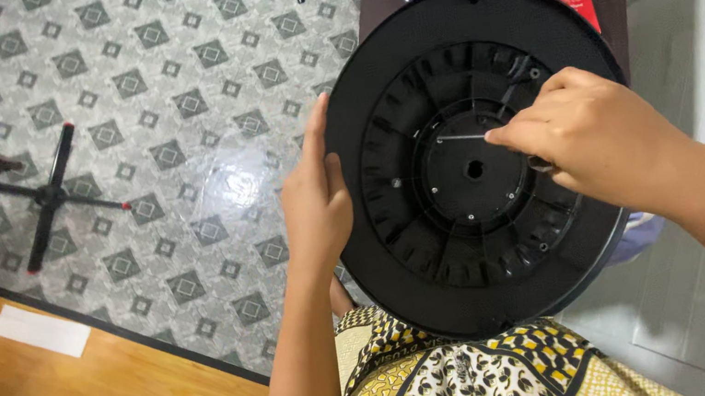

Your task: The person uses a screwdriver to loosen and remove multiple screws from the back of a black electric fan cage. They hold the fan cage steady with one hand while unscrewing with the other, then remove the screws by hand.

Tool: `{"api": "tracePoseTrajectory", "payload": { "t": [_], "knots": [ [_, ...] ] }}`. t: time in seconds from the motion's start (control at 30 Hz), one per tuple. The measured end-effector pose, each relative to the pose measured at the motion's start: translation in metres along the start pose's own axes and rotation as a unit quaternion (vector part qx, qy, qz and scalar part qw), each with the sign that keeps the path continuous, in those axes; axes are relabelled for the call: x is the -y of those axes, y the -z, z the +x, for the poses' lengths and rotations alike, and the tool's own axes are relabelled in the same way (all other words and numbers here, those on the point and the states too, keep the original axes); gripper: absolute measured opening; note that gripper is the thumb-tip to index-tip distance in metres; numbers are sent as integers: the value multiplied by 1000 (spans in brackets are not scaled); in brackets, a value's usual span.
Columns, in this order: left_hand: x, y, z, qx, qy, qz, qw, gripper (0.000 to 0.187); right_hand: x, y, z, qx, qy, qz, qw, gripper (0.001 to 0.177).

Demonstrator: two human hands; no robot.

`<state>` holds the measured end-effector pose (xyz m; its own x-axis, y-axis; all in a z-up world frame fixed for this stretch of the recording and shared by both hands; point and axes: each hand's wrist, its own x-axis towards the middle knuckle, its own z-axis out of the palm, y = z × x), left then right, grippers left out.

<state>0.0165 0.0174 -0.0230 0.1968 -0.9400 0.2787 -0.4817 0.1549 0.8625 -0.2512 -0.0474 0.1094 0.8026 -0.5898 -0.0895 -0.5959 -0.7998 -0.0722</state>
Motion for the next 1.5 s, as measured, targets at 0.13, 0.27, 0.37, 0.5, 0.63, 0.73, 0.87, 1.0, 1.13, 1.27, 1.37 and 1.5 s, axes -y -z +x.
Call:
{"api": "tracePoseTrajectory", "payload": {
  "t": [0.13,0.27,0.37,0.5,0.63,0.73,0.87,1.0,1.13,1.27,1.37,1.5],
  "knots": [
    [-2,2,2,32,75,-3,997,70,2,2,3,8,-21,1,1000,65],
    [-4,6,5,82,178,-12,980,69,1,1,2,20,-15,4,1000,67],
    [-5,7,6,31,69,-17,997,71,1,1,1,10,-2,8,1000,63],
    [-6,7,7,57,117,4,991,70,1,2,0,9,7,8,1000,62],
    [-7,7,9,72,141,0,987,69,1,2,-1,20,5,7,1000,66],
    [-7,6,8,59,113,-8,992,70,0,2,-2,30,3,-26,999,66],
    [-6,5,7,45,91,-1,995,71,-2,1,-2,31,6,-15,999,69],
    [-7,5,6,50,100,-8,994,72,-3,4,1,37,22,-35,998,69],
    [-12,1,3,12,10,-27,1000,74,-10,10,13,122,58,-75,988,49],
    [-18,-5,-3,64,79,-28,994,69,-15,12,30,276,110,-199,934,22],
    [-21,-10,-9,54,78,-40,995,68,-18,14,41,338,43,-184,922,27],
    [-20,-14,-20,4,60,-46,997,70,-16,12,36,232,-93,-10,968,32]
  ]
}}
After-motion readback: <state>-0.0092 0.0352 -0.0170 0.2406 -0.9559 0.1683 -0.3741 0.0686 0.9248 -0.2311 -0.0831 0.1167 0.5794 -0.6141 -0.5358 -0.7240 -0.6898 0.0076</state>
